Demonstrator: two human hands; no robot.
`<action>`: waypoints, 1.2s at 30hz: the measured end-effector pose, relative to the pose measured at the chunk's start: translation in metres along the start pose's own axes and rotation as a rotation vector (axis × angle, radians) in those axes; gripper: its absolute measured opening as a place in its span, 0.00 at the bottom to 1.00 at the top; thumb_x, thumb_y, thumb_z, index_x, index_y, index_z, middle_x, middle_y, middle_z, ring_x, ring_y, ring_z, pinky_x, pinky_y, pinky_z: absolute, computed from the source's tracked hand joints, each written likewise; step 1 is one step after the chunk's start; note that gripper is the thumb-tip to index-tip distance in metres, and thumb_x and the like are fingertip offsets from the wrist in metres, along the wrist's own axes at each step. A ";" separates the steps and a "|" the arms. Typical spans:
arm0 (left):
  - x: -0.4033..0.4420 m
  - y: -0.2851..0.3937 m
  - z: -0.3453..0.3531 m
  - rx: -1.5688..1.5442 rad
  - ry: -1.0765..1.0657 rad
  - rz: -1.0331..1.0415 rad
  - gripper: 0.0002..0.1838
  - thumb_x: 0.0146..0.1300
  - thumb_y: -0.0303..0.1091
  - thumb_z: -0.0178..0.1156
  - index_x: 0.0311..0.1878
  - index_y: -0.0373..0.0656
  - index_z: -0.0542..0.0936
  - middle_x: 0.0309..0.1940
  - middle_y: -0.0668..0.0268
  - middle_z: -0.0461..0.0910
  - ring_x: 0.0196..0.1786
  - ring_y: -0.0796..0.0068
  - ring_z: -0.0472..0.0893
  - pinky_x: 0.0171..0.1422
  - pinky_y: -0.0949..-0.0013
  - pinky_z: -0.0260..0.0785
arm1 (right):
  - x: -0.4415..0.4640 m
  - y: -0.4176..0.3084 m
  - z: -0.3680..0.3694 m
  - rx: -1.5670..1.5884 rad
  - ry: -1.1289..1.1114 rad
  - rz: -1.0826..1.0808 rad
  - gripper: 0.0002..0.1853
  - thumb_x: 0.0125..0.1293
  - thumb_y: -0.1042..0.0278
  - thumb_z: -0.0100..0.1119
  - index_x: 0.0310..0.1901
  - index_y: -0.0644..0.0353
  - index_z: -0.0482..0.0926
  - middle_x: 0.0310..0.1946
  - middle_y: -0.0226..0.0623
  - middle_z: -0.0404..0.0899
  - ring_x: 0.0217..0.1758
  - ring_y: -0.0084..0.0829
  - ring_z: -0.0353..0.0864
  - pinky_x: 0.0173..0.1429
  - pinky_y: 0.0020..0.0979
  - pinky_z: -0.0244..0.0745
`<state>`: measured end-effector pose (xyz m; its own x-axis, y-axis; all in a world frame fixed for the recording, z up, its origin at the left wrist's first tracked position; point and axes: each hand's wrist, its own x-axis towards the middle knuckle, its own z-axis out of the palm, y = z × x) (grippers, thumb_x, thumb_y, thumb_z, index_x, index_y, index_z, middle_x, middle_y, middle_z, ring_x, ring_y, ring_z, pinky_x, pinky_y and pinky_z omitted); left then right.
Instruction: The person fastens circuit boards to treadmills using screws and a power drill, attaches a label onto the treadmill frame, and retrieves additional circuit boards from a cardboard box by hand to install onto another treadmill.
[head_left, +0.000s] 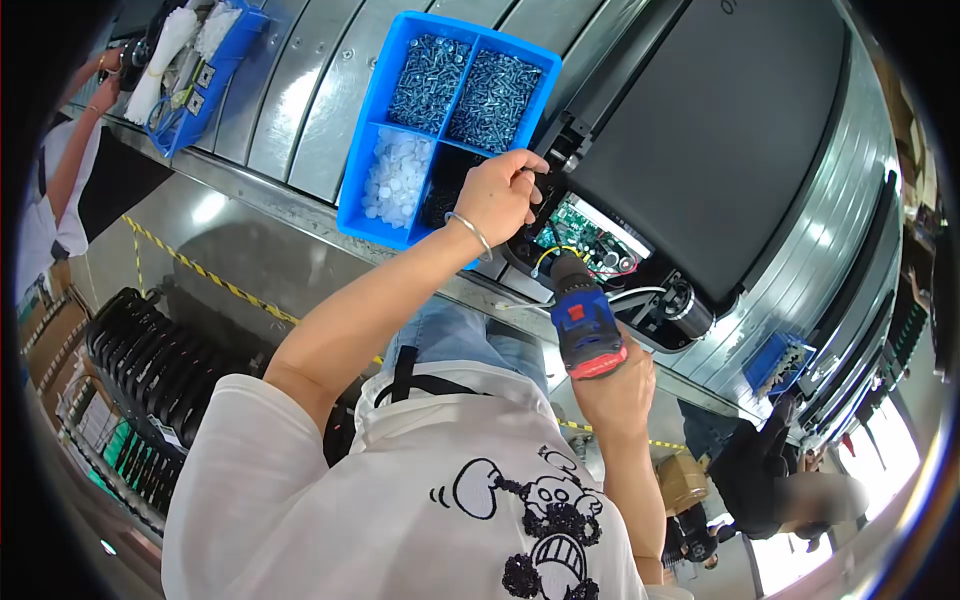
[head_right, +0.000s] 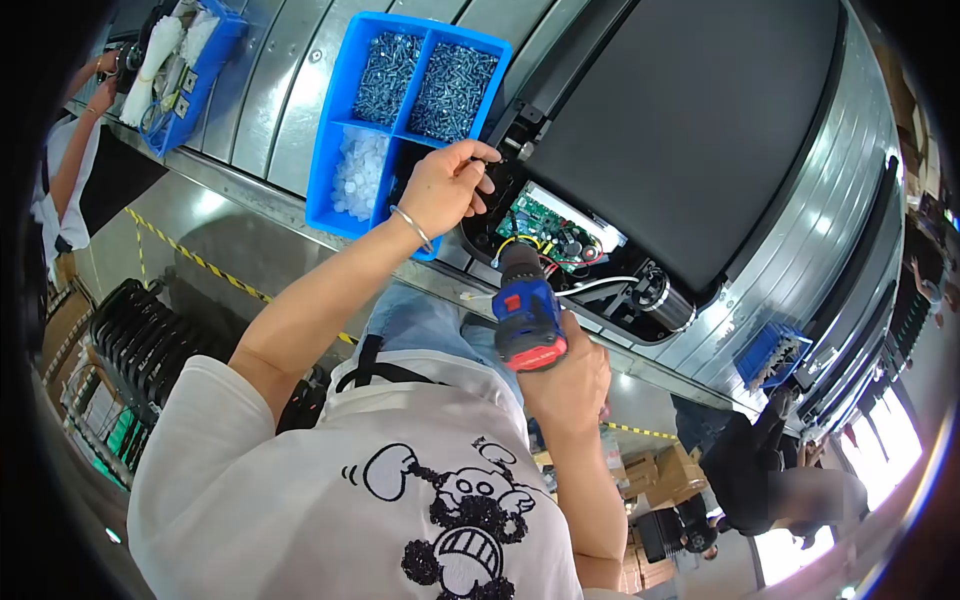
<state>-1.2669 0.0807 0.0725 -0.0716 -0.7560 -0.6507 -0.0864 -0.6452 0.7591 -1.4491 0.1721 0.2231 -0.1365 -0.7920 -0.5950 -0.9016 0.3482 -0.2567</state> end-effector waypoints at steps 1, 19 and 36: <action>-0.001 -0.003 -0.001 -0.011 0.000 0.015 0.13 0.72 0.28 0.47 0.52 0.43 0.79 0.31 0.65 0.82 0.25 0.80 0.80 0.29 0.75 0.73 | 0.003 -0.006 -0.001 -0.022 0.016 -0.023 0.15 0.50 0.60 0.68 0.34 0.64 0.82 0.27 0.53 0.82 0.34 0.57 0.82 0.42 0.47 0.75; -0.116 -0.074 0.002 -0.399 0.251 -0.008 0.10 0.73 0.27 0.49 0.48 0.38 0.80 0.30 0.69 0.81 0.26 0.85 0.77 0.31 0.81 0.69 | 0.051 -0.030 -0.029 -0.400 -0.117 -0.068 0.20 0.50 0.59 0.66 0.38 0.67 0.80 0.36 0.56 0.82 0.45 0.56 0.81 0.52 0.45 0.76; -0.162 -0.131 0.079 0.301 0.460 0.272 0.07 0.56 0.29 0.67 0.37 0.41 0.81 0.28 0.58 0.83 0.30 0.62 0.83 0.37 0.63 0.74 | -0.091 0.353 0.024 0.323 0.494 0.036 0.31 0.47 0.77 0.63 0.56 0.67 0.69 0.36 0.46 0.78 0.37 0.37 0.79 0.46 0.34 0.75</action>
<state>-1.3220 0.2964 0.0771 0.3004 -0.9026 -0.3082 -0.4067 -0.4135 0.8146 -1.7451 0.3786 0.1684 -0.4094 -0.8895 -0.2027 -0.7326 0.4530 -0.5080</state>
